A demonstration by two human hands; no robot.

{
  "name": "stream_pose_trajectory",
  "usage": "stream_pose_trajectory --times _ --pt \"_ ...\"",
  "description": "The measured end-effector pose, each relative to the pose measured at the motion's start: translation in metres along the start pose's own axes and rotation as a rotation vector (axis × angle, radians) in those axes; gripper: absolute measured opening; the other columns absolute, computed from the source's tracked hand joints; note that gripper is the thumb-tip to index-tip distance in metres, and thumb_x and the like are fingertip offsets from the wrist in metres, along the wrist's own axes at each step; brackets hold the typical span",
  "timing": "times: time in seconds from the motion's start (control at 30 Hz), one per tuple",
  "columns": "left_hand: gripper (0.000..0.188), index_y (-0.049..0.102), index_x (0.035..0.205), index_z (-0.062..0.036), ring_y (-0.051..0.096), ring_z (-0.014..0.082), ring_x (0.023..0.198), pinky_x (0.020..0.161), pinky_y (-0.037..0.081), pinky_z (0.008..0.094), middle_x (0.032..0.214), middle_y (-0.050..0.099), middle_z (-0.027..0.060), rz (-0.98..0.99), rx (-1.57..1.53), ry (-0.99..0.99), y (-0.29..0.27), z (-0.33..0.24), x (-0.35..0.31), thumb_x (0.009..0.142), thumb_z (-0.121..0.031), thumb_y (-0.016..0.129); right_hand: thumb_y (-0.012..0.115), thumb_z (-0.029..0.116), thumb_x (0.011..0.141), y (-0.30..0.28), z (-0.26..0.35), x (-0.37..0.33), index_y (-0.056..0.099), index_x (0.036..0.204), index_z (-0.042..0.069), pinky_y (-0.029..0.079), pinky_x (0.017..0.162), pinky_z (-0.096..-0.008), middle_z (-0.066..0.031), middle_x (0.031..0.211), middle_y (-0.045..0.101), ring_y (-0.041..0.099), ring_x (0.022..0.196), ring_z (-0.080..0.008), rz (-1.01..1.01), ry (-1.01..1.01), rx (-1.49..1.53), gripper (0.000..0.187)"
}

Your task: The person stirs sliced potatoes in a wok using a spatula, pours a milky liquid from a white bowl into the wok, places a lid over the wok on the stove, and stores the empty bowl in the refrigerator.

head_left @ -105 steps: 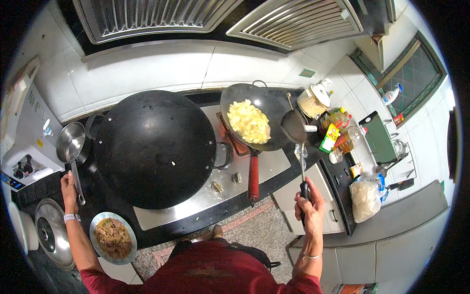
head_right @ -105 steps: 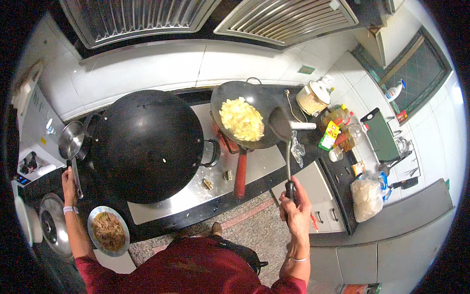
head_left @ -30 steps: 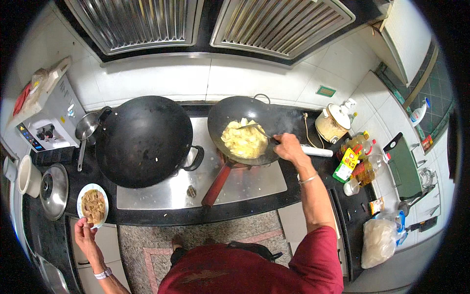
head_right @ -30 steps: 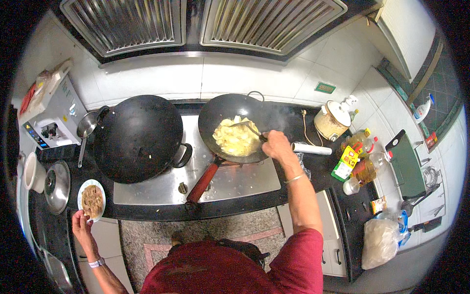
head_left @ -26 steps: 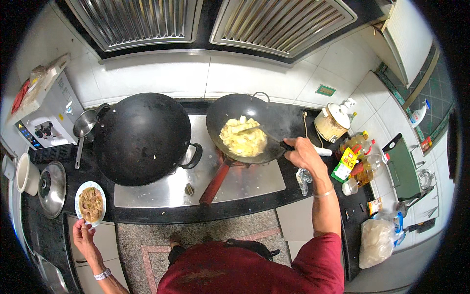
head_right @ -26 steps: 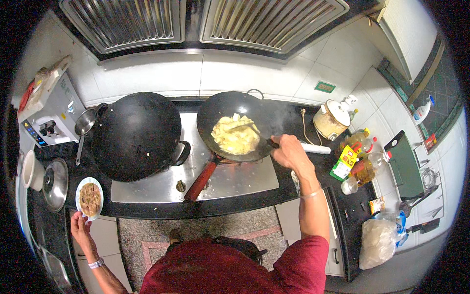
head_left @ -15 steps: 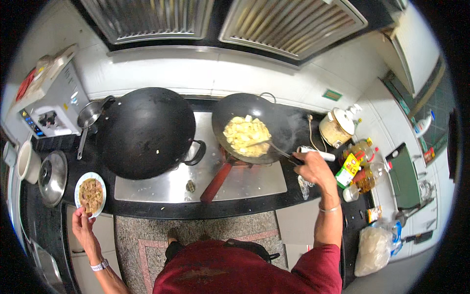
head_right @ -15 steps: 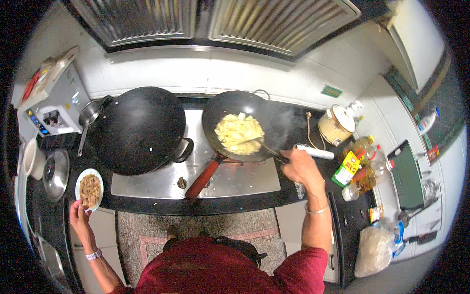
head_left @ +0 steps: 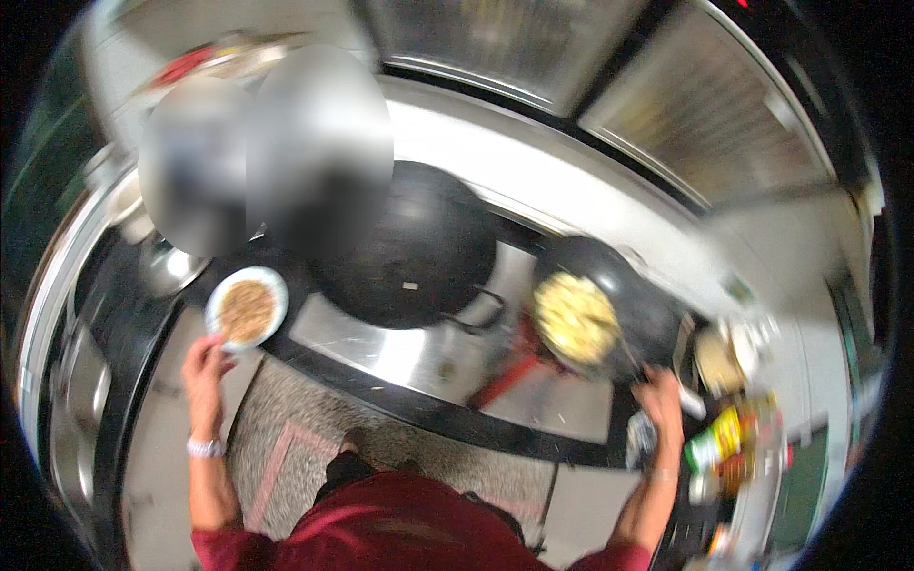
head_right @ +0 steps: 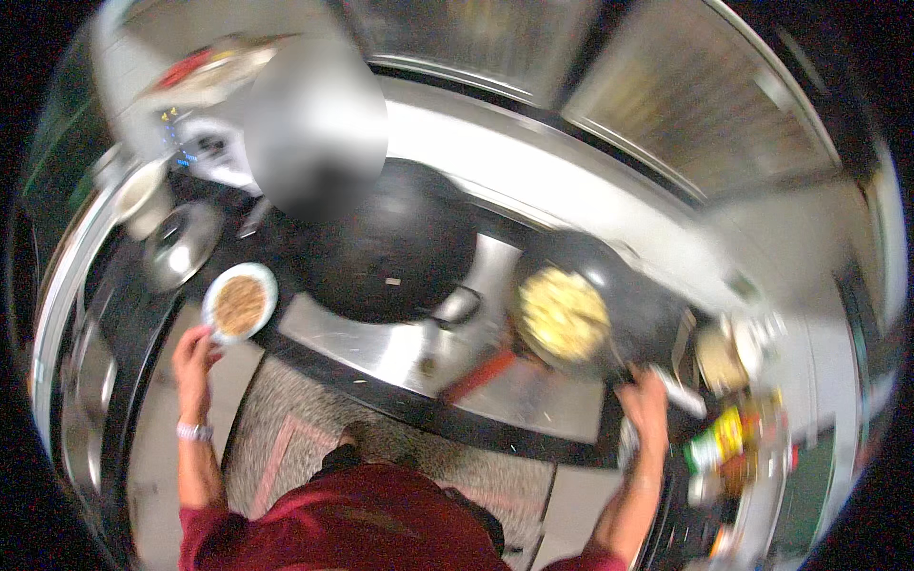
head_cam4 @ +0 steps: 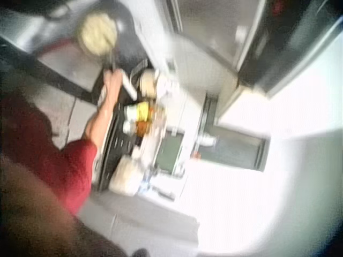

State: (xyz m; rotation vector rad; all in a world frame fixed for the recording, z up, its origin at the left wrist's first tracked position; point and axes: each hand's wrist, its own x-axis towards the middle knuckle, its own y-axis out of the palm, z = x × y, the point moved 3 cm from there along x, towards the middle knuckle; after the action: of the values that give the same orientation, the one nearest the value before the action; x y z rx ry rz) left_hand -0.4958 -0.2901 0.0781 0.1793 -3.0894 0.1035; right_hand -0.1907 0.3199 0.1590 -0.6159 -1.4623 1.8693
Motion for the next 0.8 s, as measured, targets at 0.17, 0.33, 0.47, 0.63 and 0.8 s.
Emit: stream_pose_trajectory --times 0.17,0.33,0.47,0.63,0.8 --pt "0.015 0.059 0.102 -0.0024 0.06 0.0136 0.084 0.072 0.052 0.0279 0.096 0.061 0.005 0.025 0.018 0.026 -0.011 -0.012 0.017 0.093 -0.013 0.055 0.055 -0.011 0.066 0.001 -0.031 -0.015 0.05 0.125 -0.012 0.041 0.096 -0.0331 -0.0264 0.119 0.059 0.058 0.107 -0.0268 -0.072 0.113 0.524 0.06" --pt "0.015 0.061 0.102 -0.0018 0.06 0.0135 0.079 0.069 0.052 0.0278 0.092 0.061 0.003 -0.108 0.041 -0.005 -0.043 0.005 0.038 0.092 -0.012 0.054 0.059 0.006 0.084 0.009 0.032 -0.037 0.05 0.129 -0.006 0.039 0.052 -0.0248 -0.0128 0.09 0.063 0.047 0.057 -0.0118 0.001 0.083 0.808 0.048" --pt "0.015 0.063 0.101 -0.0072 0.059 0.0113 0.077 0.066 0.051 0.0271 0.088 0.062 0.002 -0.082 0.067 0.04 -0.045 0.023 0.097 0.091 -0.016 0.057 0.053 -0.01 0.076 0.03 0.025 -0.047 0.051 0.129 -0.007 0.047 0.065 -0.0267 -0.0098 0.092 0.06 0.055 0.075 -0.0142 -0.153 0.228 0.691 0.053" --pt "0.022 0.063 0.104 -0.0082 0.055 0.0088 0.077 0.069 0.047 0.0259 0.088 0.061 -0.0004 -0.172 0.201 -0.065 -0.109 0.081 0.212 0.092 -0.026 0.059 0.061 0.008 0.082 0.01 0.086 -0.066 0.054 0.128 0.0 0.031 0.043 -0.0215 0.0023 0.064 0.052 0.044 0.049 -0.0055 -0.11 0.36 0.749 0.047" --pt "0.031 0.058 0.105 0.0036 0.057 0.0185 0.086 0.078 0.046 0.0317 0.095 0.062 0.0112 -0.02 0.65 0.386 -0.17 0.128 0.366 0.094 -0.025 0.055 0.061 0.007 0.079 0.034 0.126 -0.089 0.062 0.113 -0.003 0.031 0.038 -0.0239 -0.002 0.068 0.057 0.045 0.043 -0.0083 -0.345 0.416 0.759 0.036"
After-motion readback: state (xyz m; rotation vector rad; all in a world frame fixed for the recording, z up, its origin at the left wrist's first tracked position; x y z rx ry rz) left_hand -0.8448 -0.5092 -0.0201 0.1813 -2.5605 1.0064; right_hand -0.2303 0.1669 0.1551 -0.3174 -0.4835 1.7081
